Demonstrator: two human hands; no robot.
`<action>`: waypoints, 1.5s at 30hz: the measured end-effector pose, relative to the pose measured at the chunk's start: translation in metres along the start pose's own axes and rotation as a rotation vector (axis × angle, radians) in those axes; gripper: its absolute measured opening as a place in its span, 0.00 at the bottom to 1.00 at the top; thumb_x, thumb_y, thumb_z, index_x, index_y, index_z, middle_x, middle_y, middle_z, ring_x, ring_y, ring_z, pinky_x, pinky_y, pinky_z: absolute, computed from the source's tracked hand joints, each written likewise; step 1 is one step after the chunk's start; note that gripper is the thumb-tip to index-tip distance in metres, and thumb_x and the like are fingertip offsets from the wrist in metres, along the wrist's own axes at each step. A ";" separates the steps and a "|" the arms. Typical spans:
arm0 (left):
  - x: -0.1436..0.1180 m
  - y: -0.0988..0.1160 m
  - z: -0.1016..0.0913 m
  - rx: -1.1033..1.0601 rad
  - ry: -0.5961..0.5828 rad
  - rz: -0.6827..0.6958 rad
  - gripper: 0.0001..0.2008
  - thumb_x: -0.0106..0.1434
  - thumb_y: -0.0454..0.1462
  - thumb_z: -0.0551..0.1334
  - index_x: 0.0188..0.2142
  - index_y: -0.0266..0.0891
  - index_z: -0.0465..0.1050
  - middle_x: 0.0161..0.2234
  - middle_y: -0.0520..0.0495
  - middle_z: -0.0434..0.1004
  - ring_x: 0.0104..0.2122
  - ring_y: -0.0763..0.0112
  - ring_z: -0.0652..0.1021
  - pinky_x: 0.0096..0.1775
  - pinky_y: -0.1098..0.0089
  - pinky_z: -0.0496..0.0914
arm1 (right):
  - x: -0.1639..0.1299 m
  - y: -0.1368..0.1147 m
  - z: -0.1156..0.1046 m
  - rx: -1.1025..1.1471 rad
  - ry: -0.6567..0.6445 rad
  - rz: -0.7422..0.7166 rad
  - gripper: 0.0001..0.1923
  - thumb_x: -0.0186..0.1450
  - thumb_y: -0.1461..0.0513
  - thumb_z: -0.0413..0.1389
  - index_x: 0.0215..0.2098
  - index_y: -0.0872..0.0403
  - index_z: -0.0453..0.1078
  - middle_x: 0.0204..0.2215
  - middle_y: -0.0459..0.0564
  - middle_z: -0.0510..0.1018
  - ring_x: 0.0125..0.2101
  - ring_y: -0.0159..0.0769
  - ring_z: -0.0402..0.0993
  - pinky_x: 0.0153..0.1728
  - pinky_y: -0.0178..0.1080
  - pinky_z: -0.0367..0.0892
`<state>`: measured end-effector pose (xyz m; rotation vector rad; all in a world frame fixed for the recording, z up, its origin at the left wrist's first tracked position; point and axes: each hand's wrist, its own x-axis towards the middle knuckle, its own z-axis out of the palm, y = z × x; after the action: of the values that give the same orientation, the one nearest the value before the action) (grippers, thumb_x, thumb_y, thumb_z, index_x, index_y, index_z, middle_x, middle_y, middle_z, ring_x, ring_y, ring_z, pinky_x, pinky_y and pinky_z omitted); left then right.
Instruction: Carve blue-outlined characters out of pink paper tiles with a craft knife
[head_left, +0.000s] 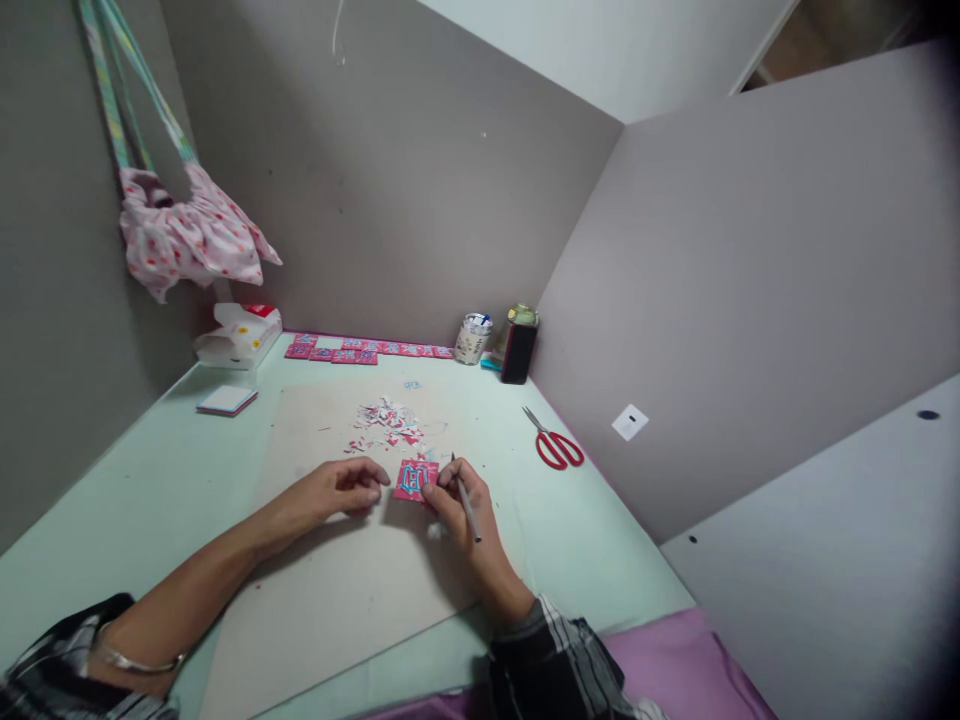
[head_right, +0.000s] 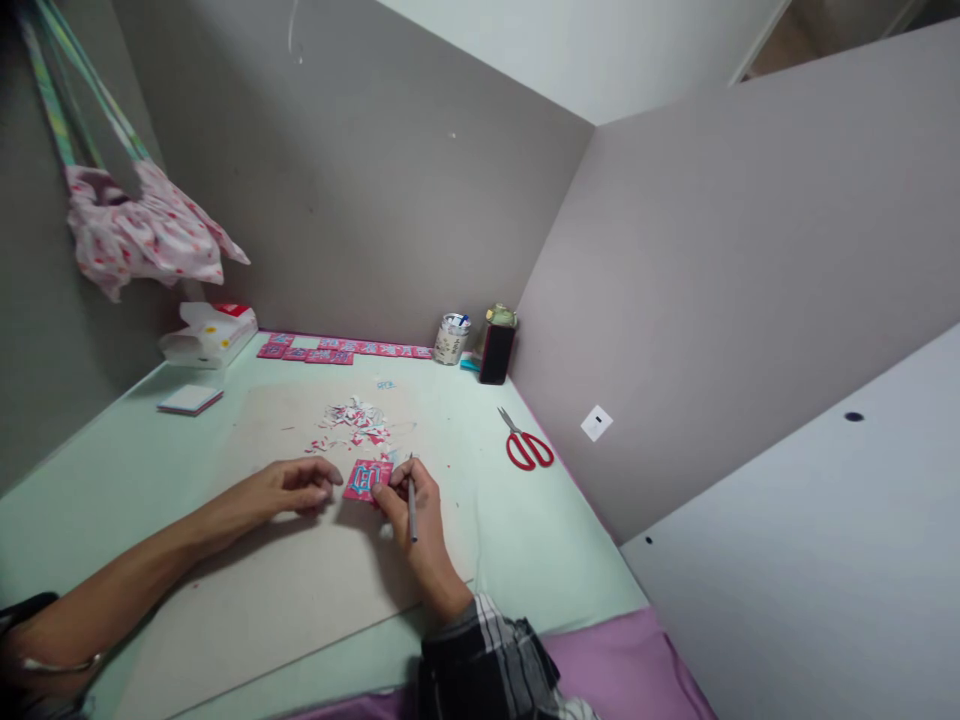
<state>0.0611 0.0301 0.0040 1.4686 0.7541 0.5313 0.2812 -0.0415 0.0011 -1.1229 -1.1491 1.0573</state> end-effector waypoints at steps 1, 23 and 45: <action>0.002 -0.002 -0.004 0.005 0.076 0.024 0.19 0.64 0.50 0.67 0.47 0.42 0.75 0.38 0.48 0.76 0.37 0.66 0.77 0.43 0.65 0.74 | 0.000 0.001 0.000 -0.003 -0.008 0.000 0.20 0.61 0.51 0.66 0.32 0.49 0.60 0.21 0.38 0.69 0.23 0.31 0.64 0.27 0.34 0.58; 0.009 -0.010 -0.023 0.152 0.811 0.103 0.34 0.57 0.63 0.63 0.53 0.41 0.75 0.50 0.38 0.84 0.51 0.48 0.81 0.53 0.53 0.74 | 0.018 -0.007 -0.080 -0.619 0.070 -0.158 0.03 0.64 0.60 0.57 0.35 0.49 0.67 0.29 0.45 0.74 0.31 0.37 0.68 0.35 0.39 0.64; 0.015 -0.027 -0.056 0.441 0.897 0.000 0.29 0.54 0.64 0.60 0.39 0.44 0.78 0.41 0.41 0.86 0.44 0.47 0.82 0.48 0.55 0.73 | 0.009 0.013 -0.083 -0.959 0.069 -0.247 0.04 0.68 0.62 0.51 0.38 0.50 0.68 0.32 0.50 0.78 0.32 0.41 0.72 0.36 0.41 0.65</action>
<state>0.0268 0.0770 -0.0218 1.6102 1.6515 1.1016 0.3642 -0.0394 -0.0162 -1.6590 -1.7489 0.2263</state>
